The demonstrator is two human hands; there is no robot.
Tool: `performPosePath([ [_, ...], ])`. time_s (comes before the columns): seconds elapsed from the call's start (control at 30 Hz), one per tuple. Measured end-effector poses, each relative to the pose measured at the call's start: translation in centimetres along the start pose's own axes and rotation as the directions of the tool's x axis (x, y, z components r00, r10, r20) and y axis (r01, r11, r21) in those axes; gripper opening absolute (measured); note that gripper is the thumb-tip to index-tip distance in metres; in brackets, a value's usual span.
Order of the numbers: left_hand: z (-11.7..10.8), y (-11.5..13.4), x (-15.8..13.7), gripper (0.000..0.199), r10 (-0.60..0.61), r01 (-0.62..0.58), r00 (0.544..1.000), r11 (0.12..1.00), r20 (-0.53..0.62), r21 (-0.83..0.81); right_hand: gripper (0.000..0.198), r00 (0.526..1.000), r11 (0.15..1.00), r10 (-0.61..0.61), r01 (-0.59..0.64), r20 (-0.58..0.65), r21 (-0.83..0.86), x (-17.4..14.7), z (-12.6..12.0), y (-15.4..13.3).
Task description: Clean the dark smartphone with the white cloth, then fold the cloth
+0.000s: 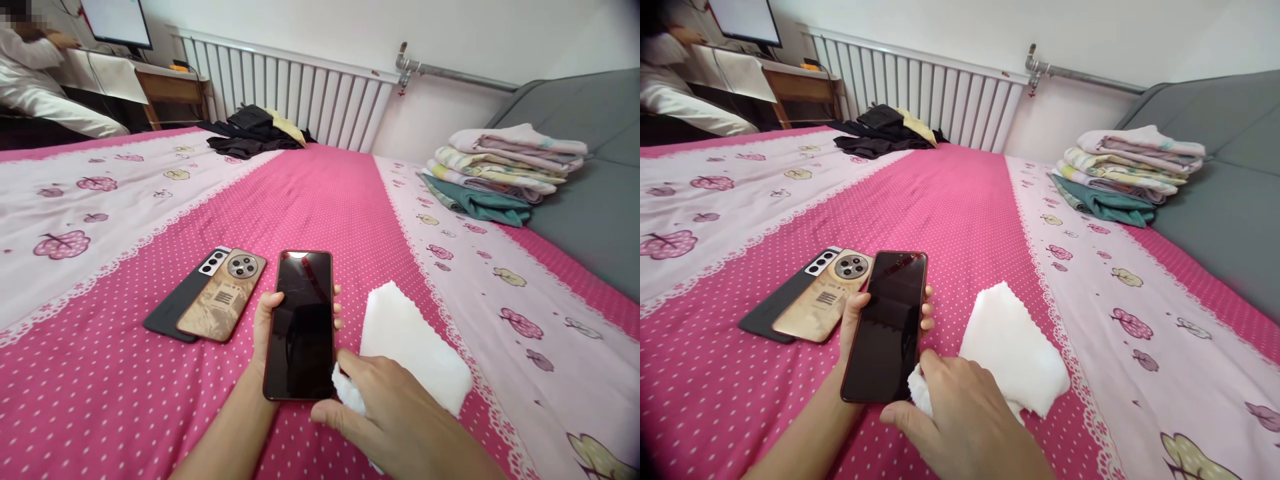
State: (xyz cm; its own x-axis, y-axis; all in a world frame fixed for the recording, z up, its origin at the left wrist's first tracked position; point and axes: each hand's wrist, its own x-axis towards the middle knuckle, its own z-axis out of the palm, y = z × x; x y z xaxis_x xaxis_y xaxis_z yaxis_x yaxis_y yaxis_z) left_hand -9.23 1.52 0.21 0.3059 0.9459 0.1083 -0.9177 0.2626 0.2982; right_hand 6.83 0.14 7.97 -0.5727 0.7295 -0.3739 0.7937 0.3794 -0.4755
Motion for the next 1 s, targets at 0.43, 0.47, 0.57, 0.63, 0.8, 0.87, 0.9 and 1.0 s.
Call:
performPosePath([
  [0.43,0.01,0.20,0.10,0.062,-0.017,0.017,1.000,1.000,0.007,0.011,0.027,0.999,1.000,-0.024,0.024,-0.036,0.003,0.11,0.34,0.24],
  [0.47,-0.01,0.20,0.09,0.062,-0.016,0.016,1.000,1.000,0.007,0.011,0.027,0.999,1.000,-0.021,0.022,-0.036,0.003,0.11,0.34,0.24],
  [0.57,-0.14,0.16,0.06,0.061,-0.002,0.002,1.000,1.000,0.017,0.013,0.027,1.000,1.000,-0.011,0.011,-0.024,0.001,0.06,0.26,0.19],
  [0.63,-0.21,0.12,0.06,0.061,0.000,0.000,1.000,1.000,0.025,0.016,0.027,1.000,1.000,-0.005,0.005,-0.018,-0.002,0.03,0.19,0.15],
  [0.8,-0.17,0.15,0.10,0.060,-0.009,0.008,1.000,1.000,0.028,0.020,0.028,1.000,1.000,-0.004,0.004,-0.029,-0.011,0.09,0.17,0.12],
  [0.87,-0.16,0.21,0.13,0.060,-0.011,0.011,1.000,1.000,0.028,0.027,0.029,0.999,1.000,-0.014,0.014,-0.031,-0.013,0.05,0.17,0.09],
  [0.9,-0.15,0.24,0.14,0.060,-0.009,0.009,1.000,1.000,0.027,0.030,0.028,0.999,1.000,-0.015,0.015,-0.030,-0.014,-0.01,0.17,0.06],
  [1.0,-0.15,0.30,0.15,0.061,-0.017,0.016,1.000,0.999,0.021,0.040,0.027,1.000,1.000,-0.008,0.008,-0.029,-0.014,-0.19,0.13,0.03],
])
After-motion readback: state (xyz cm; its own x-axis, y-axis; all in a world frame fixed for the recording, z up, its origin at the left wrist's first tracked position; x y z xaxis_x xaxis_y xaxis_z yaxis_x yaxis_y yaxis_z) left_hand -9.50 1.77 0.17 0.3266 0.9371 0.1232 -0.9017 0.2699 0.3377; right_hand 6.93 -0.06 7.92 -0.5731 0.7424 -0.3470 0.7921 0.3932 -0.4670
